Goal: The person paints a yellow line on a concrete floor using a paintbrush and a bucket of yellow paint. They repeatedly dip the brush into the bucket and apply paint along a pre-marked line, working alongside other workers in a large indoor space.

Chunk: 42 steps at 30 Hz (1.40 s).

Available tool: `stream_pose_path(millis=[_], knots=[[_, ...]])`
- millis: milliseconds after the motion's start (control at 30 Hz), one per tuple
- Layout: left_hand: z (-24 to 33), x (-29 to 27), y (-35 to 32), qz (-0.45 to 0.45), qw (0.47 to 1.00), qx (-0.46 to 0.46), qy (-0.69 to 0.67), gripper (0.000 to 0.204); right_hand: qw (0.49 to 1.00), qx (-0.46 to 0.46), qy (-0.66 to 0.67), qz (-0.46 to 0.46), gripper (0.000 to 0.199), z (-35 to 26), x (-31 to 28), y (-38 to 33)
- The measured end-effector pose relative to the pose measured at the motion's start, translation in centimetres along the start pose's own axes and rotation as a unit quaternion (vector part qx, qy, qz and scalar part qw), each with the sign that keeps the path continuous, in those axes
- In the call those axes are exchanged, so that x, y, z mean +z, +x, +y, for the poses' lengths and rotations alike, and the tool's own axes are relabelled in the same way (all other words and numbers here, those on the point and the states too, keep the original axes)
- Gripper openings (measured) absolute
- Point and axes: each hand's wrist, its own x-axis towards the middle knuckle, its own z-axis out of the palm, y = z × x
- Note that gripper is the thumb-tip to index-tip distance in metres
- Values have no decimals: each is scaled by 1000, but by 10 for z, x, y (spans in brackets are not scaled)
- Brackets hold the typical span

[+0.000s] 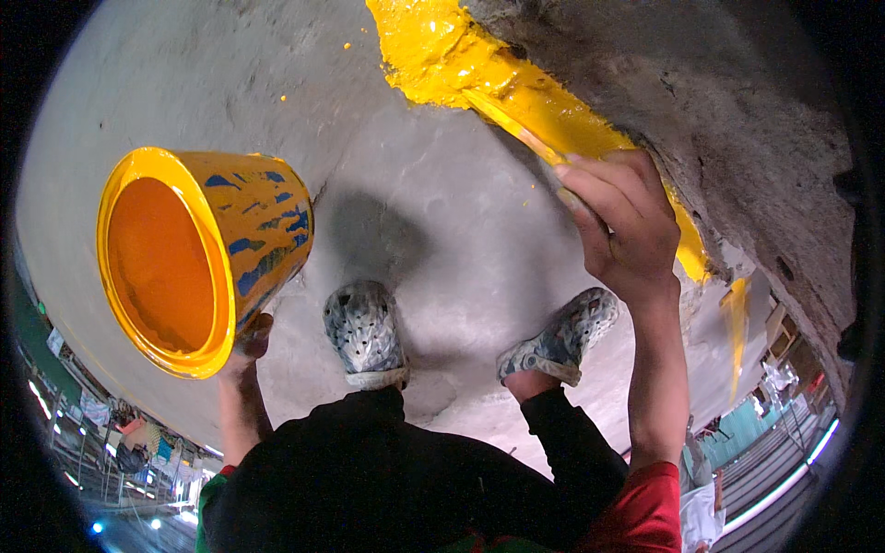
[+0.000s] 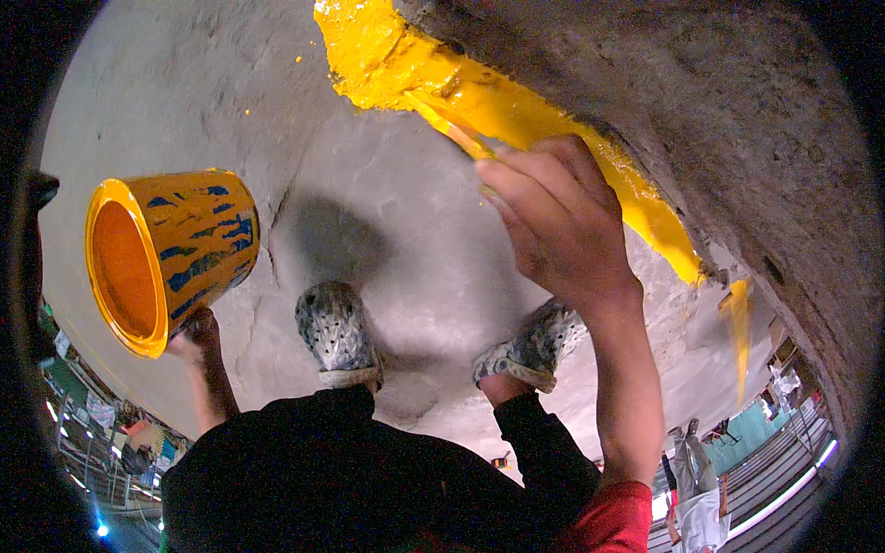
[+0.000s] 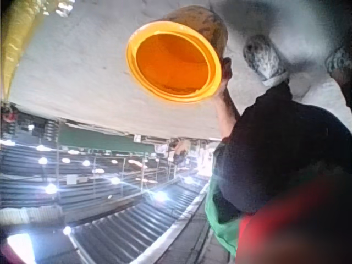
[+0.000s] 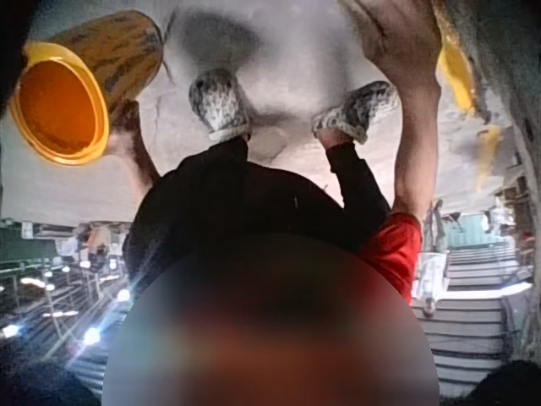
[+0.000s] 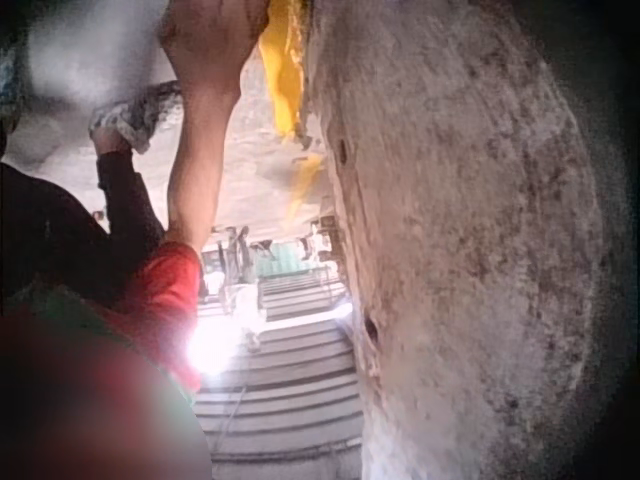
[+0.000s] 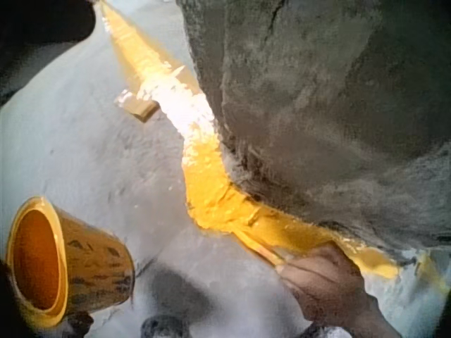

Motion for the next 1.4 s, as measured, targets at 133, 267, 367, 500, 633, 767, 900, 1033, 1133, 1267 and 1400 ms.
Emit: stream_pose_path(millis=[133,267,367,500,633,767,900,1033,1133,1267,1400], knots=[[3,4,-1,-3,1000,3,4,59,999,23,-31,30,25,-5,-14,1],[3,12,2,-7,1000,6,2,58,982,110,20,154,16,-18,-12,-1],[1,19,6,3,1000,14,2,58,964,241,20,113,11,-19,6,-3],[6,19,8,-17,1000,16,7,55,937,306,-35,164,11,-22,8,-8],[18,23,9,-78,997,-8,-13,48,949,229,-46,213,12,-36,0,-7],[27,36,9,-87,995,-34,-34,44,966,233,-44,100,13,-40,7,2],[29,37,7,-82,990,52,104,44,973,106,-91,182,16,-44,6,6],[25,40,5,-86,981,83,154,43,984,60,36,166,17,-50,14,19],[23,39,5,-87,973,102,188,43,986,27,53,157,16,-47,36,37],[21,36,4,-88,960,128,233,43,991,-7,30,132,18,-44,47,46],[20,36,5,-84,945,156,274,42,986,-18,14,166,19,-44,39,41]])
